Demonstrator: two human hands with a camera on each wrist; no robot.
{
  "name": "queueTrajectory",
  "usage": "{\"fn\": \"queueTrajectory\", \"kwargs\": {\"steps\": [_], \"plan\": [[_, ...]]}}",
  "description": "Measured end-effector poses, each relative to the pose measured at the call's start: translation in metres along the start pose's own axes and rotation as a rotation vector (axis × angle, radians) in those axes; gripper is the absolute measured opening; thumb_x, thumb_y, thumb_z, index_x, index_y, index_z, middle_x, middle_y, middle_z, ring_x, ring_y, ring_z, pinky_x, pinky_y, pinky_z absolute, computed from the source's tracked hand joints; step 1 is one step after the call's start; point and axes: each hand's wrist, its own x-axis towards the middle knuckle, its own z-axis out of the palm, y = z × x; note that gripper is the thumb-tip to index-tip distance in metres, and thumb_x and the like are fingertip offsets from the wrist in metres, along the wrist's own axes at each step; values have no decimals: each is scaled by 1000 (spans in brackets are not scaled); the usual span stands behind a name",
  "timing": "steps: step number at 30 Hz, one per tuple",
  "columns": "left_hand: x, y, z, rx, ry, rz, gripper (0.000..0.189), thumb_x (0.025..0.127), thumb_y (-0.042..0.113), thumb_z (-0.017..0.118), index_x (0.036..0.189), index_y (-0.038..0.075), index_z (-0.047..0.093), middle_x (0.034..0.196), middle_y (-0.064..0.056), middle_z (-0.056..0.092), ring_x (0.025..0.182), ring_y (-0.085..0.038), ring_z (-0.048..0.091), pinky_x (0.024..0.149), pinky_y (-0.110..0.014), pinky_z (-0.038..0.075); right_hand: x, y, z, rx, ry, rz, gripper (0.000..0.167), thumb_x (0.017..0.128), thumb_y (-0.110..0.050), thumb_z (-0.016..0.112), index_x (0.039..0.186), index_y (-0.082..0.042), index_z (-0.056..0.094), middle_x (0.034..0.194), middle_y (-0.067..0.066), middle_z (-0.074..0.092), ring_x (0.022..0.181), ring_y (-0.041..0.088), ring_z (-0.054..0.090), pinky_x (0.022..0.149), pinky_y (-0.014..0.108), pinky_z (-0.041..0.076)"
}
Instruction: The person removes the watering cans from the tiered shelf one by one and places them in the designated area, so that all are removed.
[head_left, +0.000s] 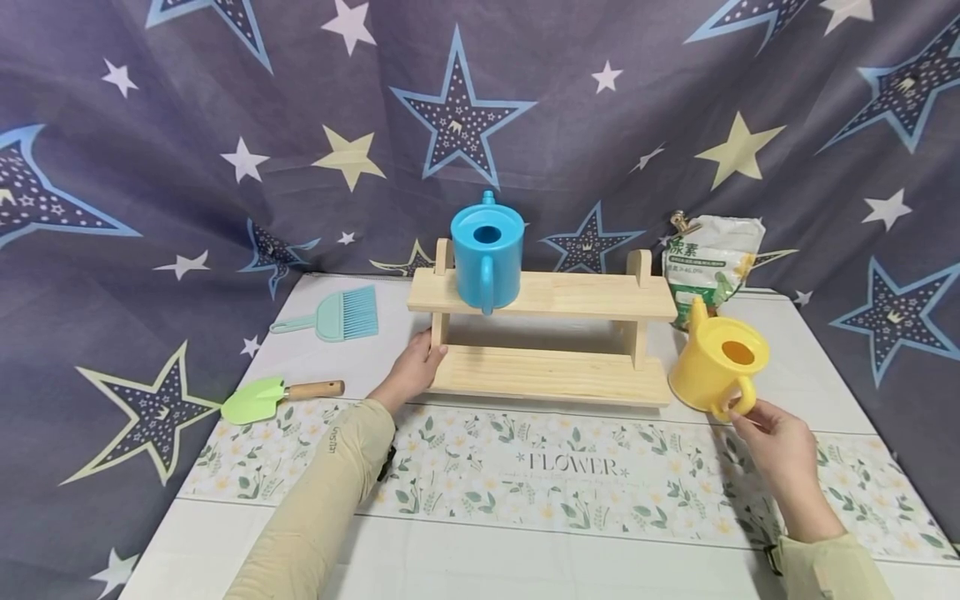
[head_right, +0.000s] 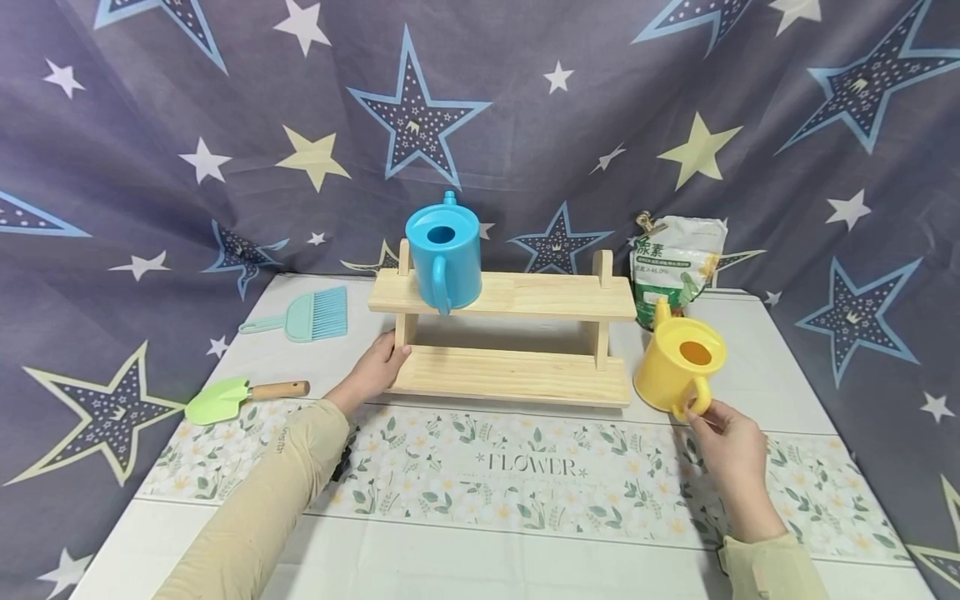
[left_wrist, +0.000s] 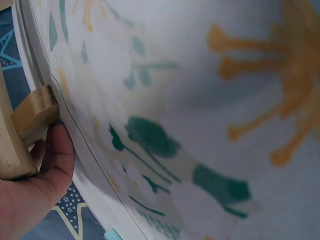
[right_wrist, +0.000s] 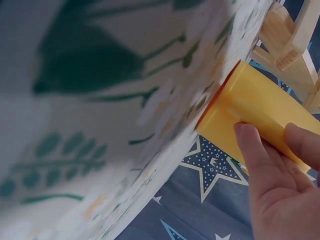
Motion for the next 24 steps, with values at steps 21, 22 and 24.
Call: {"fn": "queueTrajectory", "kwargs": {"steps": [21,22,24], "plan": [[-2,2,-1,0,-5,-10,57,106,27,39,155,5,20,151,-22,31,138,-38,34,114,-50,26,-2,1,-1,-9,-30,-31,34,97,-17,61,122,6,61,120,28,62,107,46,60,74,48,56],[-2,2,-1,1,-6,-11,57,106,27,39,155,5,20,151,-22,31,138,-37,34,114,-50,26,-2,1,-1,-9,-30,-33,34,97,-17,61,122,6,62,120,28,62,107,46,60,74,48,56],[-2,2,-1,5,-6,-13,57,106,28,38,155,5,20,151,-22,31,138,-37,34,114,-50,26,-2,1,-1,-12,-30,-38,33,97,-16,61,122,6,62,120,28,62,107,46,60,74,48,56]]}}
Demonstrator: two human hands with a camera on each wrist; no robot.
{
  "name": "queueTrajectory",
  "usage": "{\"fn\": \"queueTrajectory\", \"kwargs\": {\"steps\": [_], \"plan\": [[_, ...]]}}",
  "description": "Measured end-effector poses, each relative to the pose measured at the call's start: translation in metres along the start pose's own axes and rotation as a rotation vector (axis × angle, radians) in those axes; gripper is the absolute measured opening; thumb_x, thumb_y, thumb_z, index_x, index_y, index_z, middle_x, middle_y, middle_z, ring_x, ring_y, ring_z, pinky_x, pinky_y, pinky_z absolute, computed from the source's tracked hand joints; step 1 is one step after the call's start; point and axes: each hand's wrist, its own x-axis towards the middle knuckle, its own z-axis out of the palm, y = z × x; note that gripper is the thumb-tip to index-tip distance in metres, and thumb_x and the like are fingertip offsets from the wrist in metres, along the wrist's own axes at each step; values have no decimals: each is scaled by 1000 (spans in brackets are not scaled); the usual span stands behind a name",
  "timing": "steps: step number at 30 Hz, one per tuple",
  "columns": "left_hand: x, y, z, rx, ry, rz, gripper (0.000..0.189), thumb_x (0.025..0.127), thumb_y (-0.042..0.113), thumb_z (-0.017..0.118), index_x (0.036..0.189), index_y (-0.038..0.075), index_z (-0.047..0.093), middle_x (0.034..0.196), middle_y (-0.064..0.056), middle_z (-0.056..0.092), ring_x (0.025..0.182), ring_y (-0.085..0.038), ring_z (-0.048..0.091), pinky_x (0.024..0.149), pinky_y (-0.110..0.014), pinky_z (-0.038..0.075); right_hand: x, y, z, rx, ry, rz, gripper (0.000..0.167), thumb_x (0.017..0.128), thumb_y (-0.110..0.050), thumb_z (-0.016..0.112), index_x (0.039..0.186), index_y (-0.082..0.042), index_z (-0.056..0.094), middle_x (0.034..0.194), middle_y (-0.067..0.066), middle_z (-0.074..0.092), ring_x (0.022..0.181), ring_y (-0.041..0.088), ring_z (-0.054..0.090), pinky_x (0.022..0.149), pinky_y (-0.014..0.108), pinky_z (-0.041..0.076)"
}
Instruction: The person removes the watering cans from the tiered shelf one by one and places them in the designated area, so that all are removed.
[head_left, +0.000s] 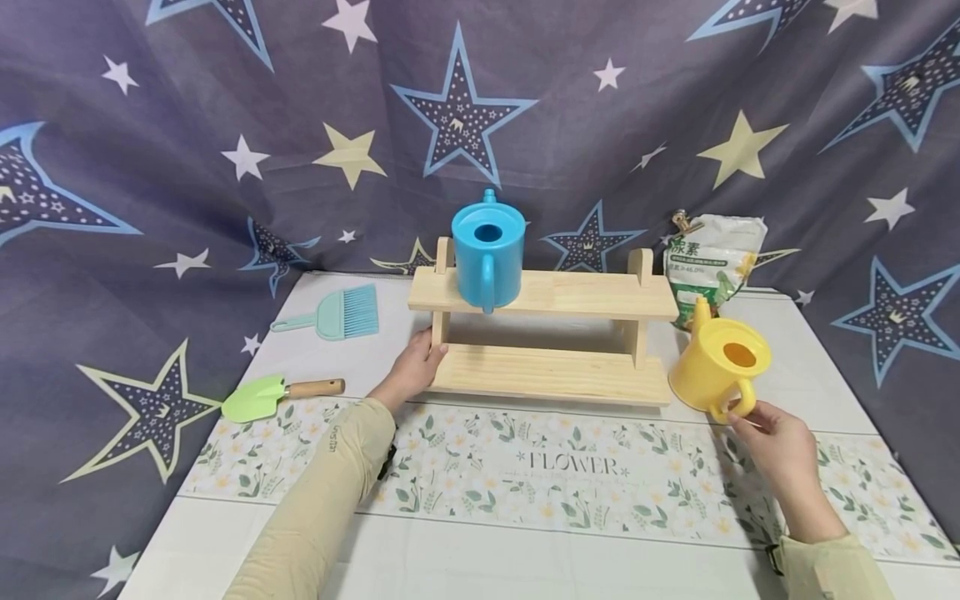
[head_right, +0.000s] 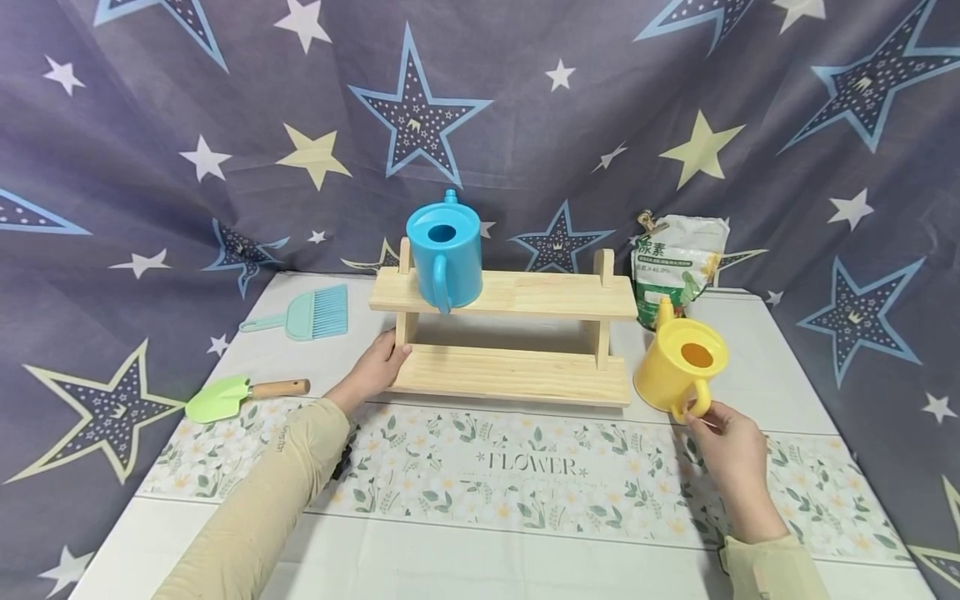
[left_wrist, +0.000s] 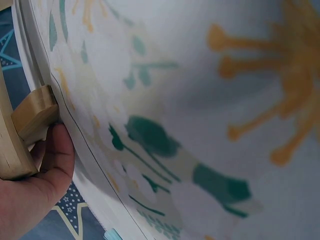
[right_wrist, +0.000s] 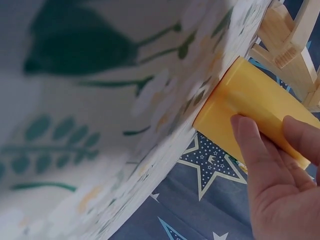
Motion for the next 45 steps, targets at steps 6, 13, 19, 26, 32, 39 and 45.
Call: {"fn": "queueTrajectory", "kwargs": {"steps": [6,13,19,26,32,39,45], "plan": [[0,-1,0,2,2,8,56,107,27,38,155,4,21,150,-23,32,137,-38,35,113,-51,27,0,-1,0,-2,-4,-18,33,97,-16,61,121,7,62,120,29,62,106,47,60,74,48,56],[-1,0,-1,-7,7,15,55,107,26,39,154,4,22,149,-23,34,136,-38,37,113,-51,29,1,-2,-2,-7,-20,-31,34,97,-17,62,121,6,62,119,29,62,105,46,61,72,47,56],[0,0,-1,-5,9,13,55,107,25,39,154,4,22,149,-23,33,136,-38,37,113,-51,28,1,-1,-3,3,-41,-2,43,96,-19,62,128,9,56,123,30,60,109,48,59,79,51,55],[0,0,0,-17,7,8,56,107,27,39,155,5,20,150,-22,33,136,-37,37,113,-51,28,-2,-4,-8,-34,-24,28,56,95,-26,64,136,9,49,126,28,58,112,47,58,80,53,54],[0,1,0,-12,13,12,56,107,26,38,155,5,21,150,-23,33,137,-38,36,113,-51,28,-6,-10,-14,-119,46,39,52,95,-31,64,129,8,57,114,26,65,101,45,63,68,46,55],[1,-1,0,-14,15,23,56,107,26,39,155,3,20,148,-24,34,135,-38,38,113,-51,29,-12,-12,-25,-128,40,39,50,97,-40,59,111,8,68,84,16,73,63,16,67,51,27,48],[0,-2,1,-13,11,29,57,107,27,38,155,3,19,149,-24,33,135,-38,37,113,-50,28,-15,-12,-28,-98,7,55,56,96,-45,58,111,8,68,80,14,73,61,13,68,49,26,51]]}}
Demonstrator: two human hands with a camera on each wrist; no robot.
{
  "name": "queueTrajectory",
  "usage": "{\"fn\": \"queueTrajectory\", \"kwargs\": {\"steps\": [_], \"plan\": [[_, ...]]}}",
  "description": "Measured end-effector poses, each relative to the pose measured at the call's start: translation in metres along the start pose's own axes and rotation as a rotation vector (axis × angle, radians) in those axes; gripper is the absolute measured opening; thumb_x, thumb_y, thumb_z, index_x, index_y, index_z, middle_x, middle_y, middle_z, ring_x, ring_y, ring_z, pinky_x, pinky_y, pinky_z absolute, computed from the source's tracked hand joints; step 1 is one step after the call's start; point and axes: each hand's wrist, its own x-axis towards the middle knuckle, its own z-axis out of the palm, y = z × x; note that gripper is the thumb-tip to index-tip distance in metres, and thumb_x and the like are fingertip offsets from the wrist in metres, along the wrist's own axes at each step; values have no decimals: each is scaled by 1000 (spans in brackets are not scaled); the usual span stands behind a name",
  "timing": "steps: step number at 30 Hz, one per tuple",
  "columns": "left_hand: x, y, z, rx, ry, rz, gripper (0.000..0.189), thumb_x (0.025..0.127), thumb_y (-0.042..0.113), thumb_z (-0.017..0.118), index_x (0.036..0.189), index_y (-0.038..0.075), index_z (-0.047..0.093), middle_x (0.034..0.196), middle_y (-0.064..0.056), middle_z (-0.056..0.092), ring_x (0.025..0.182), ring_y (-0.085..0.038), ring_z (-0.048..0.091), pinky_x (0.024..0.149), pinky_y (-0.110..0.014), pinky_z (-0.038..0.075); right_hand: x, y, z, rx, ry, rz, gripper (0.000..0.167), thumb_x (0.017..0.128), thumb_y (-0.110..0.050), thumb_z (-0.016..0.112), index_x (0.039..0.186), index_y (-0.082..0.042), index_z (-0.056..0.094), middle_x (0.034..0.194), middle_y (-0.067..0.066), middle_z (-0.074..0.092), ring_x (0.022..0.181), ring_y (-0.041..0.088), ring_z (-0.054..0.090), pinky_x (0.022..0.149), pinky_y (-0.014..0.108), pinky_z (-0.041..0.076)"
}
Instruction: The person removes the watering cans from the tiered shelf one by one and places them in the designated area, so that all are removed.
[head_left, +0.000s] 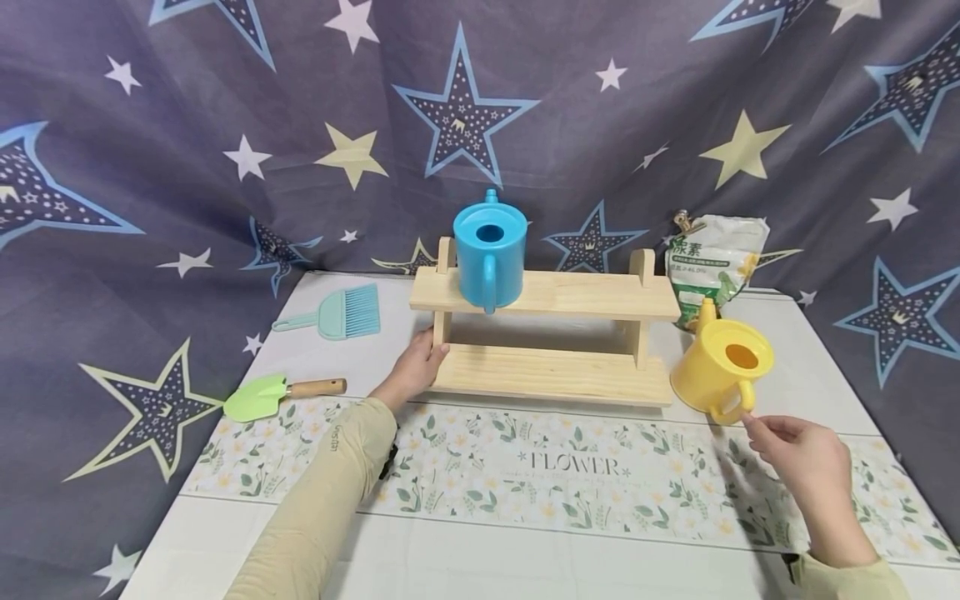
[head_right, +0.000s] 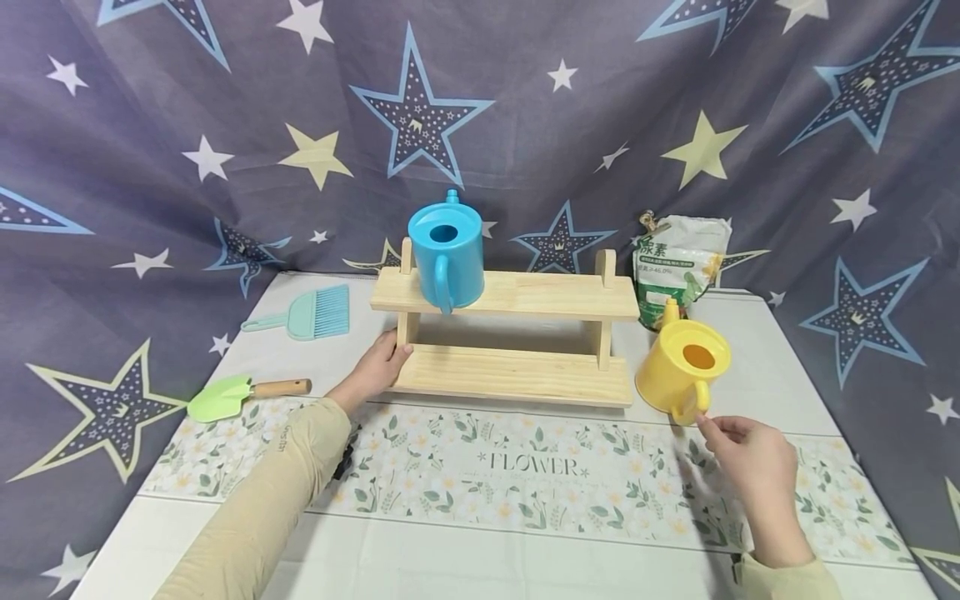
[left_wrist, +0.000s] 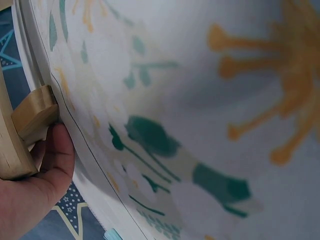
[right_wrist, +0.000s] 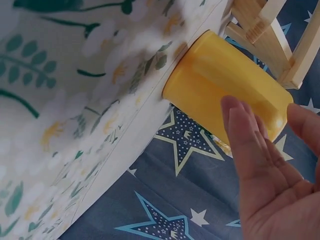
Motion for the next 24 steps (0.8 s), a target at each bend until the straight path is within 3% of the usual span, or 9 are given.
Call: {"fn": "queueTrajectory", "kwargs": {"steps": [6,15,19,24], "plan": [[-1,0,0,-2,2,-7,57,106,28,38,155,4,20,150,-23,32,137,-38,36,113,-50,27,-2,-5,3,13,-72,-16,55,96,-44,60,110,9,68,79,11,73,66,18,70,54,30,53],[0,0,0,-3,-3,-12,57,107,28,38,155,4,20,149,-23,33,137,-38,36,113,-51,28,-5,-17,11,91,-149,-190,53,95,-40,63,111,10,68,92,18,73,70,13,70,57,23,54],[-1,2,0,-3,-5,-14,57,107,27,38,155,3,19,149,-23,32,136,-38,37,113,-51,28,-5,-26,14,103,-164,-246,49,95,-38,64,112,8,69,92,18,73,71,10,69,58,22,54],[-2,2,0,-2,-5,-14,57,107,27,38,155,3,19,150,-23,32,136,-38,37,113,-51,29,-5,-41,20,79,-123,-318,40,94,-36,66,108,2,72,91,13,74,80,21,71,60,22,53]]}}
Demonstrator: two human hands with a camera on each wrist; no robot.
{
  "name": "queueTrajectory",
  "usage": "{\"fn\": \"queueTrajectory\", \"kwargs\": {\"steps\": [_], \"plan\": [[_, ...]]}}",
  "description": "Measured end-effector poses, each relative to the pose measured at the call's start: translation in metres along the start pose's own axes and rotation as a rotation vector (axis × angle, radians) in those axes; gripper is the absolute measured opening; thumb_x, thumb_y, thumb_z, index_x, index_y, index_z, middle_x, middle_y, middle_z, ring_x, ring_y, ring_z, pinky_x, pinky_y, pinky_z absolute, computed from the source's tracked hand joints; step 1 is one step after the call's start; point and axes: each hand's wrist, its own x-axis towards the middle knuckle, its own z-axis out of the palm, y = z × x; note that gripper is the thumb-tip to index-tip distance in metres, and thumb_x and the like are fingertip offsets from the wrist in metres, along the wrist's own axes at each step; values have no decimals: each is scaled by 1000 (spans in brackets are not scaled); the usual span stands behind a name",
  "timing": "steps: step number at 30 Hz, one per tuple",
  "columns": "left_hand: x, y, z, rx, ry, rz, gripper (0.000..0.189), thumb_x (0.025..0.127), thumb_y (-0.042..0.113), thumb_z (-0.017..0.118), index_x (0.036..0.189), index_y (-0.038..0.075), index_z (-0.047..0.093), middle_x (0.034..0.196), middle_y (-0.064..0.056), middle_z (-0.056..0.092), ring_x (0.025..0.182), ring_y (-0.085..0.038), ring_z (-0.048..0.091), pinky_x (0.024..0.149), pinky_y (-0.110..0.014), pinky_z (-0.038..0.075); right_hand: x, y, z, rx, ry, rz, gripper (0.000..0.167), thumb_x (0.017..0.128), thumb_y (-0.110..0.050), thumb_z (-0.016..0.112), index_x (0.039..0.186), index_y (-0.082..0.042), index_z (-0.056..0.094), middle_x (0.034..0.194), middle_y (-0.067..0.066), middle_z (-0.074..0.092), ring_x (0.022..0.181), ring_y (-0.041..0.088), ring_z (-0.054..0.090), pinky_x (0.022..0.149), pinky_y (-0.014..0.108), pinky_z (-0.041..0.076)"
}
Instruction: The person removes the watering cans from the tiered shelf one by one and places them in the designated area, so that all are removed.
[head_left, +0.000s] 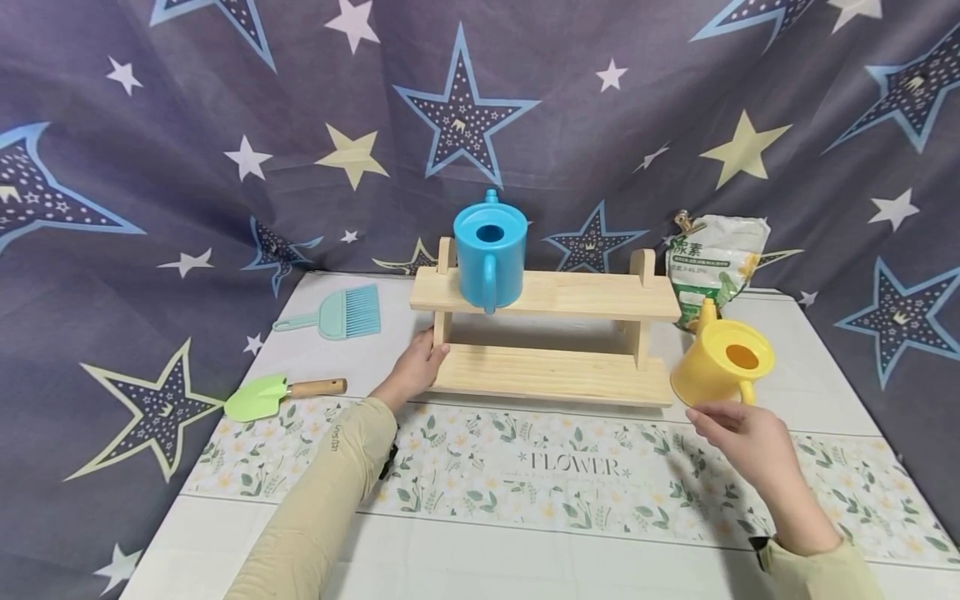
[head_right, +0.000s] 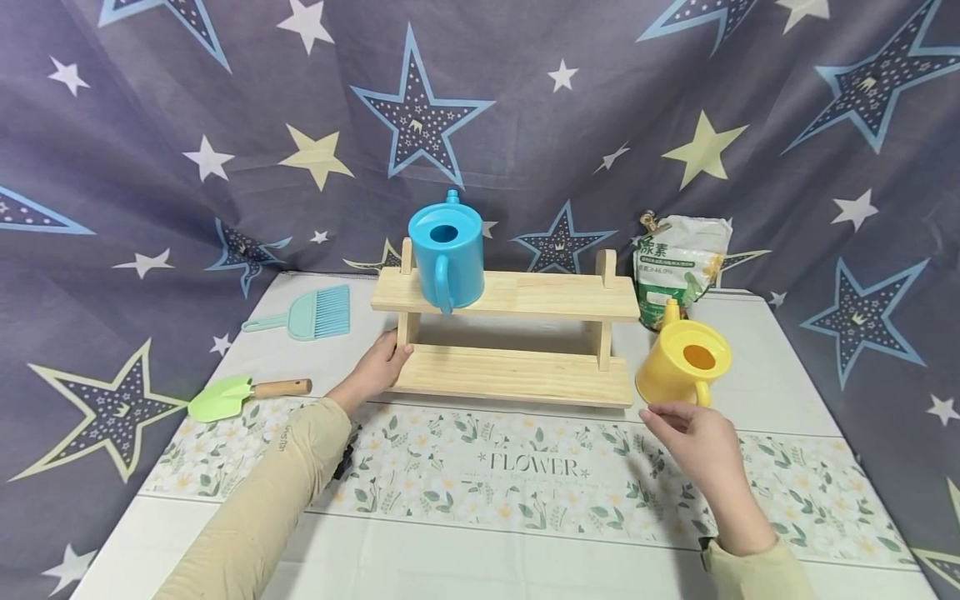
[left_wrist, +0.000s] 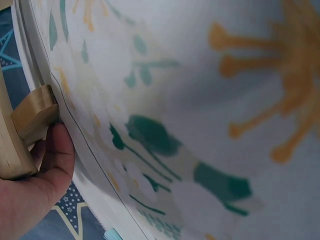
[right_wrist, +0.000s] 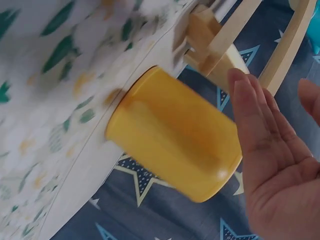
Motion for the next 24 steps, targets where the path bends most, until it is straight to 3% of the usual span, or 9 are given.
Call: {"fn": "queueTrajectory", "kwargs": {"steps": [3,6,13,15,20,24], "plan": [[0,-1,0,5,2,1,57,107,28,38,155,3,19,150,-23,31,137,-38,36,113,-51,28,5,-7,4,-9,33,-63,35,94,-32,68,106,1,73,94,14,73,87,31,71,63,22,53],[-1,-1,-1,10,8,0,57,107,28,38,155,3,20,151,-23,31,137,-38,35,114,-50,27,9,-14,9,5,50,-120,32,93,-27,70,107,1,72,98,15,73,90,32,70,66,19,52],[0,-1,0,14,9,5,56,107,27,38,155,4,21,151,-23,32,138,-38,35,113,-51,27,14,-21,18,87,44,-176,29,92,-21,71,108,3,71,101,16,72,83,-5,62,70,11,50],[0,-1,0,14,8,7,56,107,26,38,155,3,21,150,-23,32,137,-38,35,113,-51,28,16,-24,21,100,41,-186,30,93,-21,70,110,3,71,102,16,72,84,-1,64,70,11,51],[1,0,1,27,7,16,56,107,26,38,154,2,20,149,-24,33,136,-38,37,113,-51,29,19,-34,26,131,17,-194,33,94,-23,69,115,2,69,105,15,72,91,28,70,71,13,51],[1,-1,1,29,9,27,56,107,24,38,154,1,20,148,-25,33,135,-40,38,112,-52,30,23,-42,28,169,-13,-195,36,94,-24,69,119,2,67,109,17,70,93,33,70,71,15,53]]}}
